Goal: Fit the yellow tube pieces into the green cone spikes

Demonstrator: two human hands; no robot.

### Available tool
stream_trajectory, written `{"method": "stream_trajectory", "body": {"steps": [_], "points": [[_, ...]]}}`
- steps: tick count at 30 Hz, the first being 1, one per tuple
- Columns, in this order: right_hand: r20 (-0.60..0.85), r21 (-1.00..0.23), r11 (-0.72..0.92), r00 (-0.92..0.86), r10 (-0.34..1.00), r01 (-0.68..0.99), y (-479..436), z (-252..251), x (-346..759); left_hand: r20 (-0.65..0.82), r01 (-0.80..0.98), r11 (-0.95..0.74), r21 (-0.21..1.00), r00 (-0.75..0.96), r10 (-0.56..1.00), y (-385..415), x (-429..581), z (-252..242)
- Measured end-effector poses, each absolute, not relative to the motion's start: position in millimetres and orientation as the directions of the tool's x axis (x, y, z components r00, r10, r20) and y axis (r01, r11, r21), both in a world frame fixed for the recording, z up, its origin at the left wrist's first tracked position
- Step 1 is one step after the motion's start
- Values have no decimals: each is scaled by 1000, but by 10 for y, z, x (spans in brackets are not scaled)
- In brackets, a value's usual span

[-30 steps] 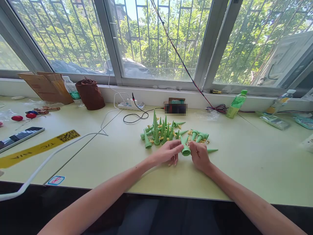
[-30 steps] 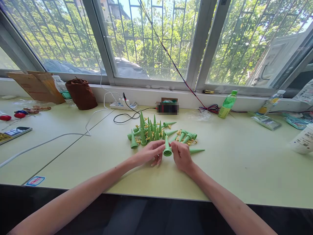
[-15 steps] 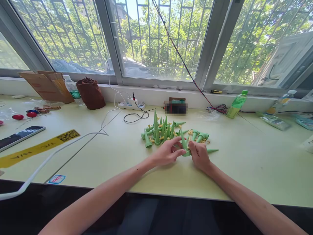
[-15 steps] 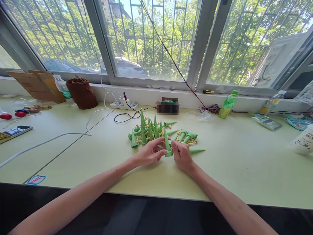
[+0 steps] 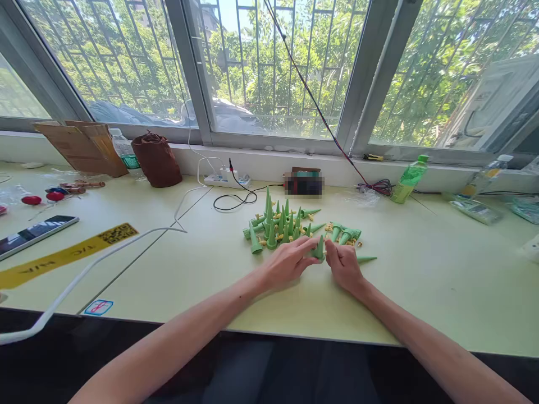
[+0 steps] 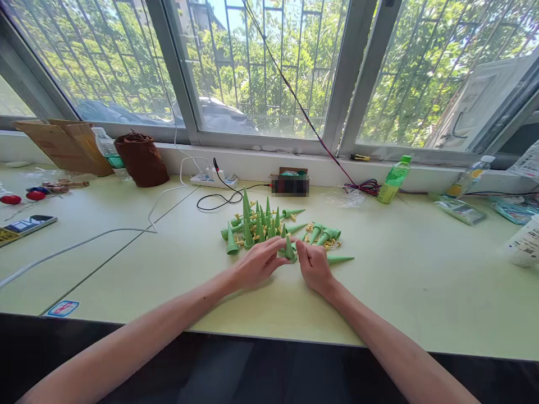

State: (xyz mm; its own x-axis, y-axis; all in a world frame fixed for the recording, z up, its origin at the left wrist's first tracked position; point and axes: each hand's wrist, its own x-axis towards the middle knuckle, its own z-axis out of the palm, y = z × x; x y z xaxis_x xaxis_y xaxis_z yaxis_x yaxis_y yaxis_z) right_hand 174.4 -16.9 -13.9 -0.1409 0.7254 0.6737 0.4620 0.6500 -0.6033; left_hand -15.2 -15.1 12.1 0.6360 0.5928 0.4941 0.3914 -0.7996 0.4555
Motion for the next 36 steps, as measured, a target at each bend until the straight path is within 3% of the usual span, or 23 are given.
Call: {"method": "stream_trajectory", "body": {"steps": [4, 11, 18, 28, 36], "points": [[661, -633, 637, -121, 741, 441, -160, -159, 1744, 510, 405, -791, 458, 610, 607, -159, -116, 106], [661, -681, 616, -30, 750, 395, -141, -224, 1743, 430, 428, -631, 647, 480, 765, -186, -41, 92], [662, -683, 628, -48, 748, 374, -136, -249, 1749, 373, 370, -545, 752, 444, 815, -217, -22, 133], [647, -650, 634, -133, 751, 419, -184, -143, 1726, 395, 276, -531, 801, 423, 816, -211, -20, 144], [675, -609, 669, -164, 719, 426, -184, -150, 1723, 419, 312, -555, 771, 408, 811, -197, -17, 122]]}}
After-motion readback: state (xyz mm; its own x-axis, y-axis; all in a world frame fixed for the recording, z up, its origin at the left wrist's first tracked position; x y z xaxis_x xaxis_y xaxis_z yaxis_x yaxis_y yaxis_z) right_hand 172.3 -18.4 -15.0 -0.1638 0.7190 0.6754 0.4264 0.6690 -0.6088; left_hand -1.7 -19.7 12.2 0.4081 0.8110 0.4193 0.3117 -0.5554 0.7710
